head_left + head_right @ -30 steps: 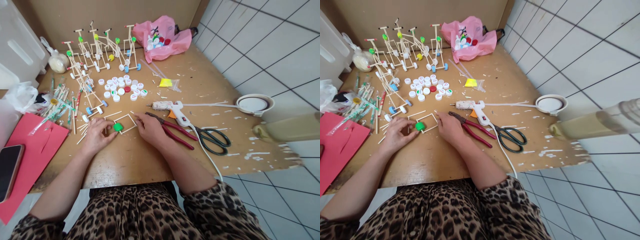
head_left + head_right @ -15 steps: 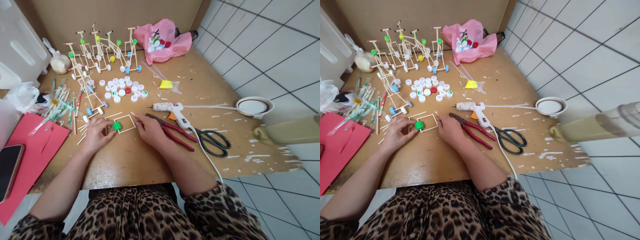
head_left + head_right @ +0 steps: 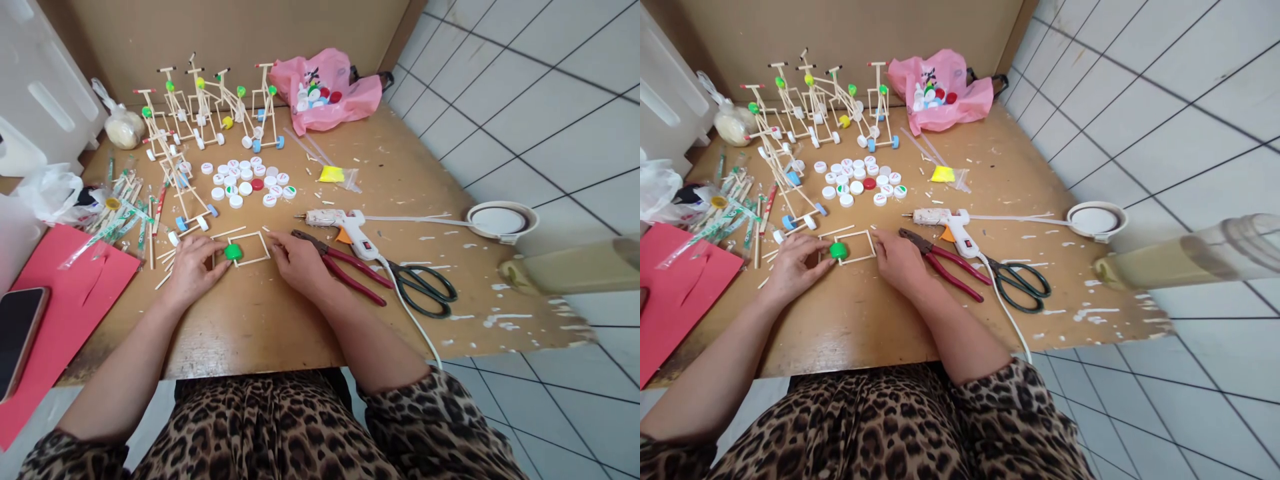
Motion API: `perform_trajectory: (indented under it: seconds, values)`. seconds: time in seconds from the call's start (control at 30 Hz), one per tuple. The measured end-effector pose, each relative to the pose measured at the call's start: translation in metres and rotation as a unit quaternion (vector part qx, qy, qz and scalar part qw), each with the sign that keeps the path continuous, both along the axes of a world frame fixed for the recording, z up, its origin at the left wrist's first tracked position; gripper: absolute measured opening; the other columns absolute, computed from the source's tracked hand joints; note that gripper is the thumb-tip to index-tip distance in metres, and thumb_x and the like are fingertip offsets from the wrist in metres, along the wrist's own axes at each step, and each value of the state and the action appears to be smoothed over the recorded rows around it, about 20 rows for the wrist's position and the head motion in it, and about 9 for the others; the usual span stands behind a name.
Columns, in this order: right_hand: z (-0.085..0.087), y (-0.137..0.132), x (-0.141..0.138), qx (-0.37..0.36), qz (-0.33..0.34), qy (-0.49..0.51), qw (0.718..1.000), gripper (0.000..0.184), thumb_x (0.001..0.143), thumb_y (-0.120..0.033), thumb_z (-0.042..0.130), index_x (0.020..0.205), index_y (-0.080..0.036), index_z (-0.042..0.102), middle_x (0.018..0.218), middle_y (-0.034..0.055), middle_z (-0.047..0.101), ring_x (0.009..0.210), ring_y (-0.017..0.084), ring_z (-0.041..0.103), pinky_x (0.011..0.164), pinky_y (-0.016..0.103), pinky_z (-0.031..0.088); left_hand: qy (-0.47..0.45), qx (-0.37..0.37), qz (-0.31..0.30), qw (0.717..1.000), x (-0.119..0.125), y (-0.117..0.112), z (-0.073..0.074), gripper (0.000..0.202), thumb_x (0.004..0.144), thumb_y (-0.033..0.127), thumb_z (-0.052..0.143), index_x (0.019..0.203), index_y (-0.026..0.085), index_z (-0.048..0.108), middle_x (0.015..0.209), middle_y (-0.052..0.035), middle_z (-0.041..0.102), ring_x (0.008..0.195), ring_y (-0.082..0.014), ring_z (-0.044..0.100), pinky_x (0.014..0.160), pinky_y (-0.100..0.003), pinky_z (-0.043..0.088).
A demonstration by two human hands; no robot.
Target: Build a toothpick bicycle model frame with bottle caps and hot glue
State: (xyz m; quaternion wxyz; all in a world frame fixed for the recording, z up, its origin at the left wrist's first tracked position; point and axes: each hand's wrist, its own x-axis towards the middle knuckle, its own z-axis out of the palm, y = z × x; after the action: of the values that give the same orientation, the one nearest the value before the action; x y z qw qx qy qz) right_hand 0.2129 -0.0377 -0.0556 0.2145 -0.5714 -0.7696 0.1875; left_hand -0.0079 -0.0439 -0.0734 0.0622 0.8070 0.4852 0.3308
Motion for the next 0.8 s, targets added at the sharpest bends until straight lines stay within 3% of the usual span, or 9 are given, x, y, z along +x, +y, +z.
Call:
perform_trajectory:
  seconds: [0.13, 0.3, 0.4, 0.57, 0.8]
  values:
    - [0.000, 0.005, 0.007, 0.041, -0.010, -0.018, 0.999, 0.036, 0.087, -0.016, 0.044, 0.117, -0.015, 0.063, 0.103, 0.0107, 0.072, 0.091, 0.023, 0.065, 0.080, 0.033, 0.048, -0.002, -0.011, 0.004, 1.000, 0.000, -0.001, 0.001, 0.020, 0.079, 0.029, 0.062, 0.096, 0.023, 0.068, 0.081, -0.0030, 0.069, 0.085, -0.0222, 0.059, 0.082, -0.038, 0.045]
    - [0.012, 0.013, 0.018, 0.123, -0.049, -0.136, 0.982, 0.028, 0.088, -0.020, 0.044, 0.099, -0.015, 0.069, 0.101, 0.0129, 0.071, 0.096, 0.028, 0.055, 0.080, 0.039, 0.038, 0.009, -0.030, 0.013, 0.999, 0.002, -0.003, 0.003, 0.023, 0.077, 0.028, 0.063, 0.099, 0.023, 0.068, 0.084, -0.0033, 0.069, 0.087, -0.0232, 0.059, 0.083, -0.039, 0.044]
    - [0.020, 0.017, 0.012, 0.101, -0.024, -0.219, 0.970, 0.027, 0.089, -0.020, 0.044, 0.090, -0.015, 0.071, 0.101, 0.0131, 0.070, 0.099, 0.029, 0.049, 0.079, 0.040, 0.032, 0.011, -0.040, 0.012, 0.999, 0.003, -0.004, 0.003, 0.022, 0.079, 0.028, 0.062, 0.099, 0.022, 0.067, 0.084, -0.0038, 0.069, 0.088, -0.0236, 0.058, 0.084, -0.040, 0.044]
    - [0.028, 0.028, -0.006, 0.030, 0.021, -0.328, 0.944, 0.031, 0.087, -0.012, 0.042, 0.096, -0.008, 0.071, 0.098, 0.0192, 0.067, 0.102, 0.030, 0.048, 0.077, 0.039, 0.030, 0.006, -0.028, 0.013, 1.000, 0.002, -0.002, 0.002, 0.019, 0.078, 0.026, 0.062, 0.096, 0.022, 0.068, 0.083, -0.0037, 0.069, 0.088, -0.0235, 0.059, 0.082, -0.038, 0.044]
    - [0.027, 0.038, -0.014, 0.021, 0.010, -0.309, 0.951, 0.030, 0.085, -0.011, 0.042, 0.098, -0.007, 0.069, 0.098, 0.0206, 0.068, 0.100, 0.029, 0.055, 0.077, 0.035, 0.035, 0.009, -0.031, 0.016, 0.999, 0.002, -0.001, 0.001, 0.019, 0.075, 0.024, 0.065, 0.094, 0.023, 0.068, 0.082, -0.0033, 0.069, 0.085, -0.0229, 0.060, 0.082, -0.039, 0.045]
